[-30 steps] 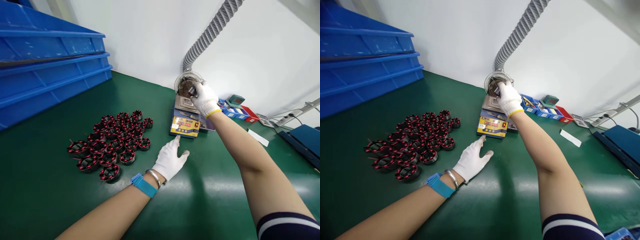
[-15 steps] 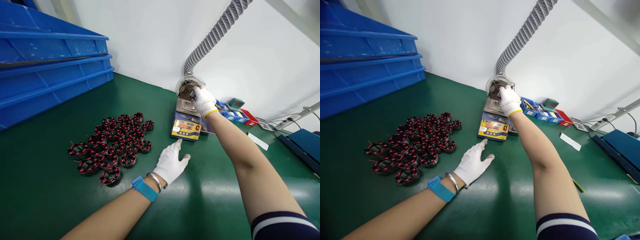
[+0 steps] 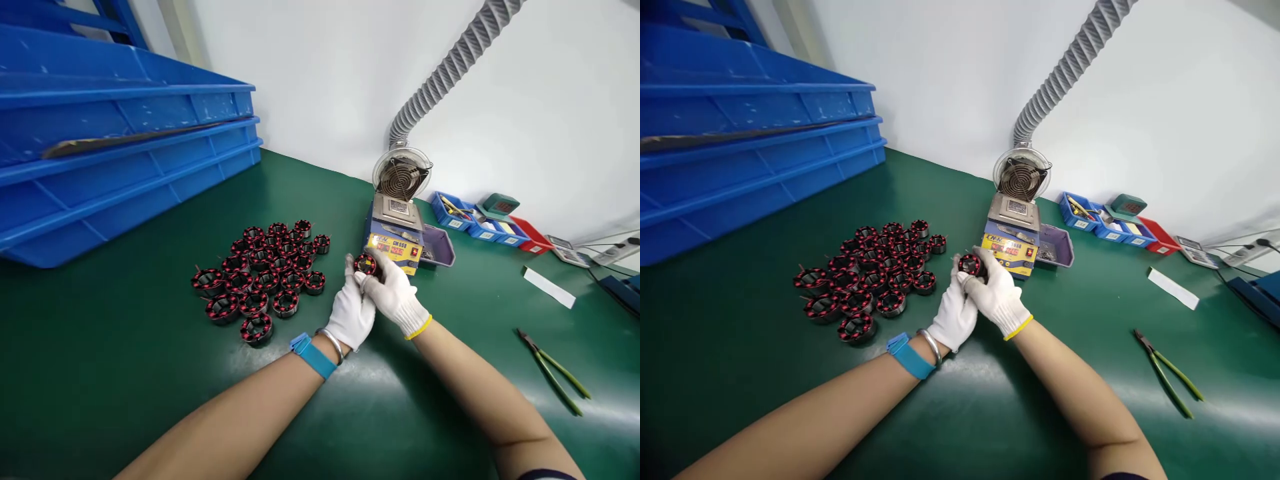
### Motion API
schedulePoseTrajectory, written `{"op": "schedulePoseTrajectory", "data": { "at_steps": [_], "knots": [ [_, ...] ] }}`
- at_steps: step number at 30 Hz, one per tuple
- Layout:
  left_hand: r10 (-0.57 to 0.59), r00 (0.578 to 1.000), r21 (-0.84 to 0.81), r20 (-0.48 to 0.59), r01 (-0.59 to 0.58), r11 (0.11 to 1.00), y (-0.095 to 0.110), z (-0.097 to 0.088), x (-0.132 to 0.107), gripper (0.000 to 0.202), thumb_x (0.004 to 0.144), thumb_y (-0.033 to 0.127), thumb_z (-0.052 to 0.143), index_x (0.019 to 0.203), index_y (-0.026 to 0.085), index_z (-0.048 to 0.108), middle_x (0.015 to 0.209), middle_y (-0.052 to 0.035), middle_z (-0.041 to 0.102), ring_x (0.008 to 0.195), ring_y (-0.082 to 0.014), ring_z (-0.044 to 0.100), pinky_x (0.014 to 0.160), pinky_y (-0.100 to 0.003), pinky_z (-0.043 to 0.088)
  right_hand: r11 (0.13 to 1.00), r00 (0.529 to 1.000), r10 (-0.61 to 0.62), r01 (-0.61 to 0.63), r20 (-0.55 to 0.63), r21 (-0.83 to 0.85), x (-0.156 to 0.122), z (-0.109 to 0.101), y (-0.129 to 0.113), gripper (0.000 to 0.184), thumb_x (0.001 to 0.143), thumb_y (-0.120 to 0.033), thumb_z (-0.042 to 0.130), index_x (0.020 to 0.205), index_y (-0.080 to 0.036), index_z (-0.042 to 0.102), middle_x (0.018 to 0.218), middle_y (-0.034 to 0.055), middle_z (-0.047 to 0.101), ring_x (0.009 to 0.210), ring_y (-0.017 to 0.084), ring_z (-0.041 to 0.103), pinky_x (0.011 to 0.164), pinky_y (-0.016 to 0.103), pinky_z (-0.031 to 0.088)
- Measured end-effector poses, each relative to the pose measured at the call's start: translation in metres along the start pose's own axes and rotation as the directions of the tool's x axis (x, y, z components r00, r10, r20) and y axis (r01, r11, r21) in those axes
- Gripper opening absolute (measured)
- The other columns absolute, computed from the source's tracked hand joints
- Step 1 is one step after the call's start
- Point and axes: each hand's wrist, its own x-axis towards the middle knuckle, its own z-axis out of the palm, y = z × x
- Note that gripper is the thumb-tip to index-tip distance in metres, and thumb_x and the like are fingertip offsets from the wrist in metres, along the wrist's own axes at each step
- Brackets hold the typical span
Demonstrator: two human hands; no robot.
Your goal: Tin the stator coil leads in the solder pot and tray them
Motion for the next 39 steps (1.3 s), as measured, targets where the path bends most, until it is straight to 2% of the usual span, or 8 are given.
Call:
{"op": "schedulePoseTrajectory", "data": {
  "at_steps": [4,7,10,14,17,21,30,39],
  "knots": [
    [-0.049,0.999,-0.033,0.01,0.05,0.998,-0.001,-0.002,0.001,0.071,0.094,0.039,0.033,0.151,0.003,0.01,0.125,-0.0192,0.063,0.113,-0.0274,0.063,0.095,-0.037,0.05,0.985,0.96,0.139,-0.158,0.243,0.064,0.001,-0.019,-0.002,0.038,0.082,-0.049,0.062,0.109,-0.022,0.063,0.083,0.0037,0.07,0.077,0.021,0.07,0.071,0.038,0.061],
    [-0.056,0.997,0.002,0.058,0.055,0.998,0.0,-0.001,0.002,0.07,0.094,0.043,0.034,0.15,0.005,0.016,0.125,-0.0205,0.063,0.112,-0.0294,0.063,0.096,-0.039,0.049,0.936,0.908,0.31,-0.344,0.282,0.076,0.01,-0.031,-0.005,0.028,0.08,-0.044,0.065,0.095,-0.02,0.065,0.066,0.0009,0.066,0.055,0.017,0.064,0.056,0.033,0.06],
    [-0.102,0.99,0.013,0.1,0.101,0.995,0.002,0.002,0.002,0.077,0.092,0.048,0.042,0.151,0.009,0.013,0.134,-0.0204,0.056,0.114,-0.0283,0.062,0.096,-0.04,0.049,0.95,0.935,0.305,-0.313,0.178,0.014,0.033,-0.045,-0.011,0.031,0.074,-0.033,0.071,0.101,-0.02,0.066,0.079,0.002,0.071,0.062,0.017,0.067,0.062,0.034,0.06],
    [-0.136,0.98,0.032,0.144,0.133,0.991,0.004,0.007,0.003,0.083,0.087,0.049,0.051,0.152,0.012,0.013,0.136,-0.0187,0.054,0.117,-0.0252,0.06,0.1,-0.039,0.048,0.968,0.988,0.061,-0.093,-0.142,-0.233,0.093,-0.075,-0.019,0.044,0.074,-0.035,0.067,0.115,-0.021,0.064,0.101,0.0025,0.071,0.087,0.019,0.069,0.083,0.036,0.057],
    [-0.124,0.981,0.073,0.148,0.115,0.991,0.004,0.009,0.004,0.081,0.087,0.048,0.052,0.151,0.012,0.018,0.135,-0.0177,0.056,0.118,-0.0254,0.06,0.101,-0.04,0.047,0.868,0.965,-0.029,-0.104,-0.259,-0.485,0.14,-0.097,-0.021,0.043,0.073,-0.037,0.065,0.113,-0.02,0.066,0.098,0.0027,0.071,0.092,0.021,0.068,0.088,0.038,0.053],
    [-0.109,0.983,0.1,0.145,0.095,0.99,0.003,0.01,0.003,0.076,0.086,0.045,0.053,0.148,0.012,0.025,0.134,-0.0167,0.056,0.117,-0.0254,0.06,0.1,-0.04,0.048,0.756,0.959,-0.052,-0.144,-0.277,-0.639,0.176,-0.106,-0.013,0.038,0.073,-0.036,0.063,0.106,-0.018,0.067,0.097,0.0059,0.072,0.094,0.023,0.066,0.088,0.036,0.051],
    [-0.096,0.985,0.121,0.141,0.079,0.99,0.005,0.009,0.004,0.074,0.085,0.043,0.055,0.146,0.011,0.028,0.134,-0.0146,0.057,0.118,-0.0254,0.059,0.1,-0.04,0.049,0.681,0.955,-0.061,-0.173,-0.29,-0.712,0.187,-0.097,0.011,0.043,0.074,-0.038,0.061,0.114,-0.022,0.061,0.111,0.0072,0.068,0.105,0.027,0.062,0.091,0.041,0.049],
    [-0.099,0.984,0.137,0.148,0.078,0.987,0.006,0.009,0.005,0.074,0.085,0.043,0.055,0.146,0.011,0.029,0.134,-0.0143,0.057,0.117,-0.0252,0.06,0.099,-0.04,0.049,0.688,0.959,-0.036,-0.18,-0.281,-0.703,0.188,-0.099,0.014,0.044,0.072,-0.039,0.062,0.111,-0.019,0.062,0.105,0.0072,0.068,0.102,0.025,0.063,0.088,0.035,0.047]
  ]
}}
